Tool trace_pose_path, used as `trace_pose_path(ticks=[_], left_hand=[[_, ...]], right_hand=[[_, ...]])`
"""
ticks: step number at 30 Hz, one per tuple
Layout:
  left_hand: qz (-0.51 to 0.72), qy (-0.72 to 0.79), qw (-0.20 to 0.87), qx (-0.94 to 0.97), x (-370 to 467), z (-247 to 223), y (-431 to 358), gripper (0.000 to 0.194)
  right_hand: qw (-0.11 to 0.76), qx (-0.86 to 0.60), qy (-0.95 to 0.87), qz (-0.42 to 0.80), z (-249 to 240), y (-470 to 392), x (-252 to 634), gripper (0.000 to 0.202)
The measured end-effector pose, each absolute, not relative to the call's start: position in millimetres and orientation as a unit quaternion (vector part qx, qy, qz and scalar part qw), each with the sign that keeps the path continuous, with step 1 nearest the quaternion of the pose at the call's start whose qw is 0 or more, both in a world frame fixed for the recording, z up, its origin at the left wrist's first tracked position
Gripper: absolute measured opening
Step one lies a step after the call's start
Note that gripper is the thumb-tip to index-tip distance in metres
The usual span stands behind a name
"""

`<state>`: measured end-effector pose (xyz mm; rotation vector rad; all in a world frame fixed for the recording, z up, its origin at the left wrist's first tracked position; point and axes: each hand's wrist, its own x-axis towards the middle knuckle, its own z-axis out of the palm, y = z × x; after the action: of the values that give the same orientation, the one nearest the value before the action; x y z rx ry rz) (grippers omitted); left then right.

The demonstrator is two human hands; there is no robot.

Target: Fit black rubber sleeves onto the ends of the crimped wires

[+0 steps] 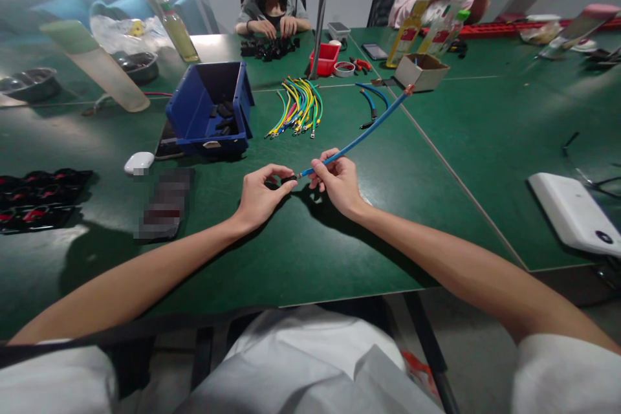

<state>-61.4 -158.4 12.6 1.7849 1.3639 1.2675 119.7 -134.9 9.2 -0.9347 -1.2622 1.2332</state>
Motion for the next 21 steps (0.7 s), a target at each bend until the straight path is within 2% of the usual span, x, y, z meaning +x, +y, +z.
trace_pose_path(ticks=[11, 21], left_hand=[[0.48, 0.502, 0.28, 0.663, -60.7, 13.9, -159.5, 0.019], [0.486, 0.5, 0.267, 0.666, -61.0, 14.2, -161.4, 0.02]], right_hand=[[0.538, -0.382, -0.54, 0.523, 8.6, -134.5, 119.8, 0.039], [0.533, -0.388, -0.497, 0.564, 13.5, -134.1, 118.6, 0.045]])
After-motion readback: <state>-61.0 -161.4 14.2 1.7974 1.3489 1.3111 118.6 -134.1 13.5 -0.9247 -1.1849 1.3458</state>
